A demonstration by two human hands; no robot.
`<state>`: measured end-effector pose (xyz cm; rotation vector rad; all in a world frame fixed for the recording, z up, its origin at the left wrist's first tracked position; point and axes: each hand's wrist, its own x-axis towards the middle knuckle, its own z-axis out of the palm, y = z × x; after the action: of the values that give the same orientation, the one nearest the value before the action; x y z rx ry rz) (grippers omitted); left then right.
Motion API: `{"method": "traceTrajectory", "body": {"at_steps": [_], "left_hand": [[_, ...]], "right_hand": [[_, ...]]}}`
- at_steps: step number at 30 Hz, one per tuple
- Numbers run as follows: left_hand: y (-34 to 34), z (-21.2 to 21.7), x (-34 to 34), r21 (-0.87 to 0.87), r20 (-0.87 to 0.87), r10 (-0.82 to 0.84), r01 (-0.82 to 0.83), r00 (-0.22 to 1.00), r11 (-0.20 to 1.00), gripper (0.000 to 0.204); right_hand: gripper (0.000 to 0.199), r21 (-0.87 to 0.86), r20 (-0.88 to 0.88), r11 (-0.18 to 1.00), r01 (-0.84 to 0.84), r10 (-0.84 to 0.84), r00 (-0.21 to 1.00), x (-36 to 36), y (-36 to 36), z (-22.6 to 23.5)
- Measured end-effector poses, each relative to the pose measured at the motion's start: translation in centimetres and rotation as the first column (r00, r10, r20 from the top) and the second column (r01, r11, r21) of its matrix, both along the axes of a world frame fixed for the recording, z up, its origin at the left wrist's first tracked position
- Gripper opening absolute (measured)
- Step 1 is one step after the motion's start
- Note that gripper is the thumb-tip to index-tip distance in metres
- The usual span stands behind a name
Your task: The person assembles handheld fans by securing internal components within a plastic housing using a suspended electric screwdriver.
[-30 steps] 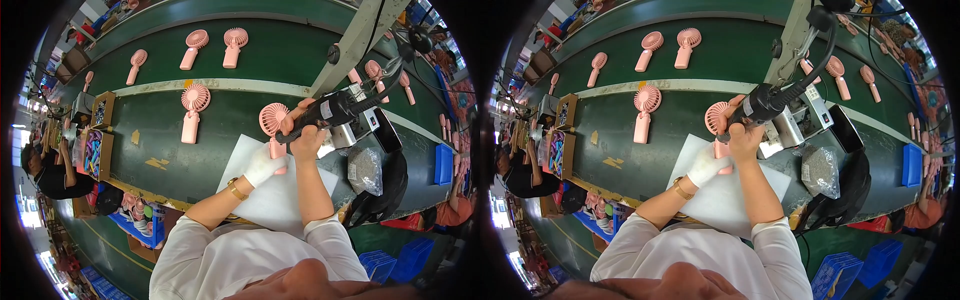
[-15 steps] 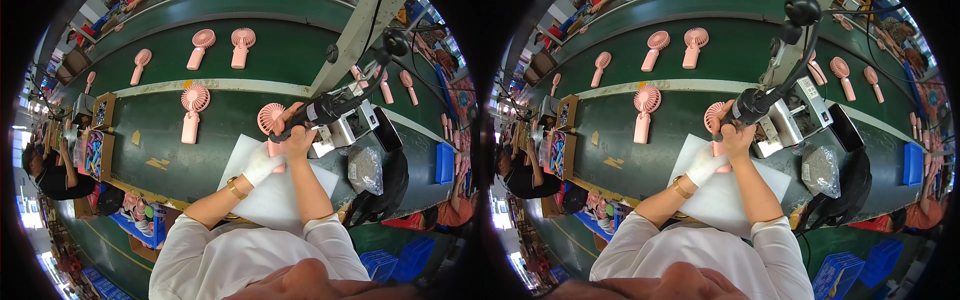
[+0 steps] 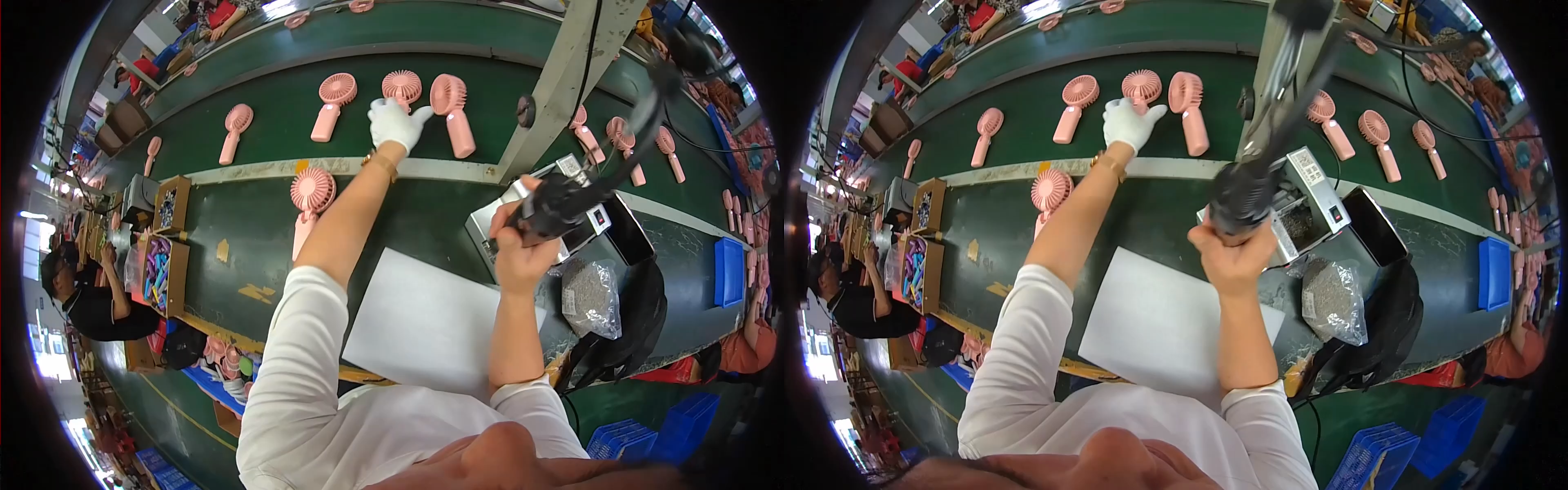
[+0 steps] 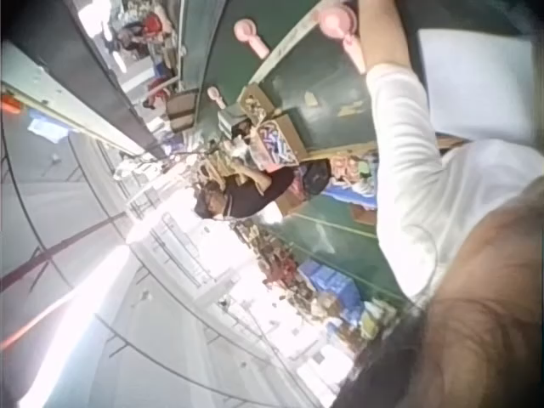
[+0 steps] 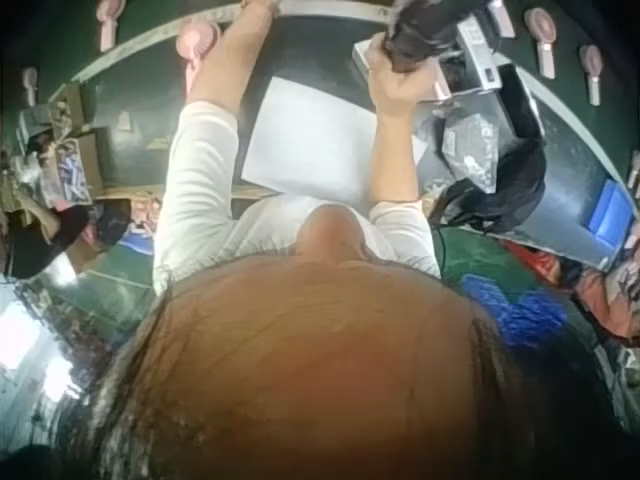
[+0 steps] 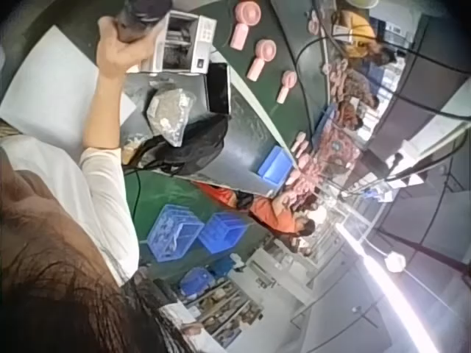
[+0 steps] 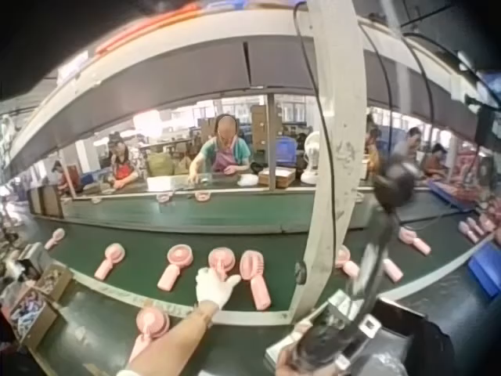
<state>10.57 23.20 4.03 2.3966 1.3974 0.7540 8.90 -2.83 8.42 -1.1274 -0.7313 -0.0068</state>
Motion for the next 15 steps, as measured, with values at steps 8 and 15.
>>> {"method": "traceTrajectory", "body": {"at_steps": [8, 15], "left_hand": [[3.7, -3.5, -0.2, -0.436, 0.314, -0.154, 0.286, 0.937, 0.853, 0.046], [-10.7, -1.2, -11.5, -0.563, 0.825, 0.123, 0.822, 0.552, 0.087, 0.022]], "right_hand": [[0.077, 0.01, 0.054, 0.995, -0.101, 0.1, 0.994, -0.1, 0.5, -1.0], [0.047, -0.033, 0.016, 0.991, -0.129, 0.129, 0.991, 0.1, 0.6, -0.6]]}}
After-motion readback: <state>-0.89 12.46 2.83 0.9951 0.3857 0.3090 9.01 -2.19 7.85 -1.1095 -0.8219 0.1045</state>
